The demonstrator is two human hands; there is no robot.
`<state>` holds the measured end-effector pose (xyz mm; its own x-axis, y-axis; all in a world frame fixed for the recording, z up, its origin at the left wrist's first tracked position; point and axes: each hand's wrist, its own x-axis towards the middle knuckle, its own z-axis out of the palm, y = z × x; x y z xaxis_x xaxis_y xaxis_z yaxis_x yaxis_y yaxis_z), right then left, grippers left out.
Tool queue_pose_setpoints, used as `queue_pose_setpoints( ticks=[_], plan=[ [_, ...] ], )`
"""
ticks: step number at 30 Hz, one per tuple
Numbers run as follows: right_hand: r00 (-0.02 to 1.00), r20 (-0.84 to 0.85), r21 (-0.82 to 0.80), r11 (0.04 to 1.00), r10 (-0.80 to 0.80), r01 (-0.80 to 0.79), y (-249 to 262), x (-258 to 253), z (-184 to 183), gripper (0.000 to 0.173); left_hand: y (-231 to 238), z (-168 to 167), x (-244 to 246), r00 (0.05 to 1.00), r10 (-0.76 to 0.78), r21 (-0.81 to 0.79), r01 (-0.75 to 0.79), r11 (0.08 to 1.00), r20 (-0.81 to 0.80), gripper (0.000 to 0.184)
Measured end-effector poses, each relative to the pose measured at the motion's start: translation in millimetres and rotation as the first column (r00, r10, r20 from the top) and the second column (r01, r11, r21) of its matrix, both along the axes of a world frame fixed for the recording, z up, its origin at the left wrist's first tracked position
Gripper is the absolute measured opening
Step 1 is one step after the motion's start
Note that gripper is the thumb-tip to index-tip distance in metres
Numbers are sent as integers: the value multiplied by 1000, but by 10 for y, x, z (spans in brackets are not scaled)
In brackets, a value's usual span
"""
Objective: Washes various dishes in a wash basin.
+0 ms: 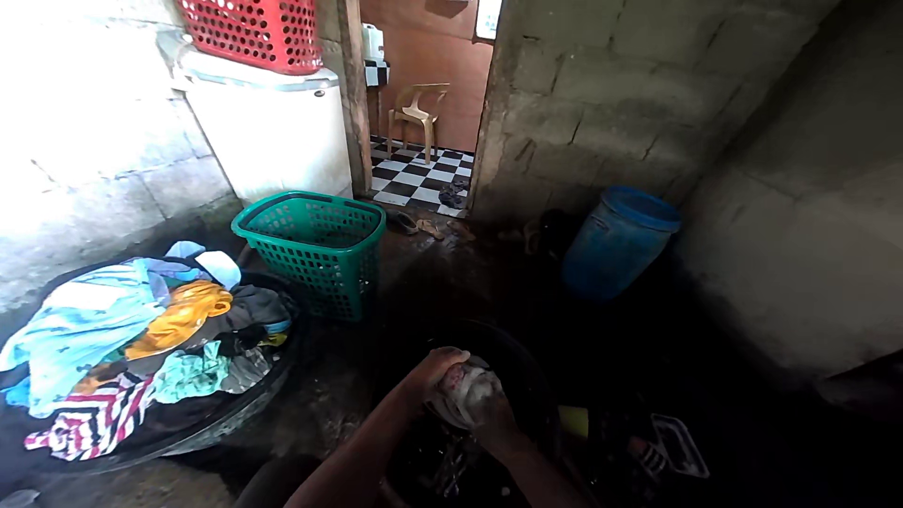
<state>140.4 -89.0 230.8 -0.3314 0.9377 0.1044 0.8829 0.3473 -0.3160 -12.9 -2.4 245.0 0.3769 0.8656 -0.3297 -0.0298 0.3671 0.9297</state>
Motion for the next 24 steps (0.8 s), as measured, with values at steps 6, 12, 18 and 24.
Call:
queue_pose_setpoints(
  ticks=[6,12,18,24],
  plan=[
    [816,-523,-317,945,-245,81,71,-51,84,47,-38,64,68,977,189,336,-145,931,-102,23],
    [20,-745,-664,738,-667,-122,80,-145,335,28,-94,-87,106,948,266,378,-314,871,174,17],
    [980,-178,-49,995,-94,87,3,-88,21,37,-50,-1,66,991,128,80,-124,989,-40,25],
    [722,-589,-422,900,-363,108,38,-116,160,46,-72,20,76,972,199,303,-153,940,-125,20]
  ],
)
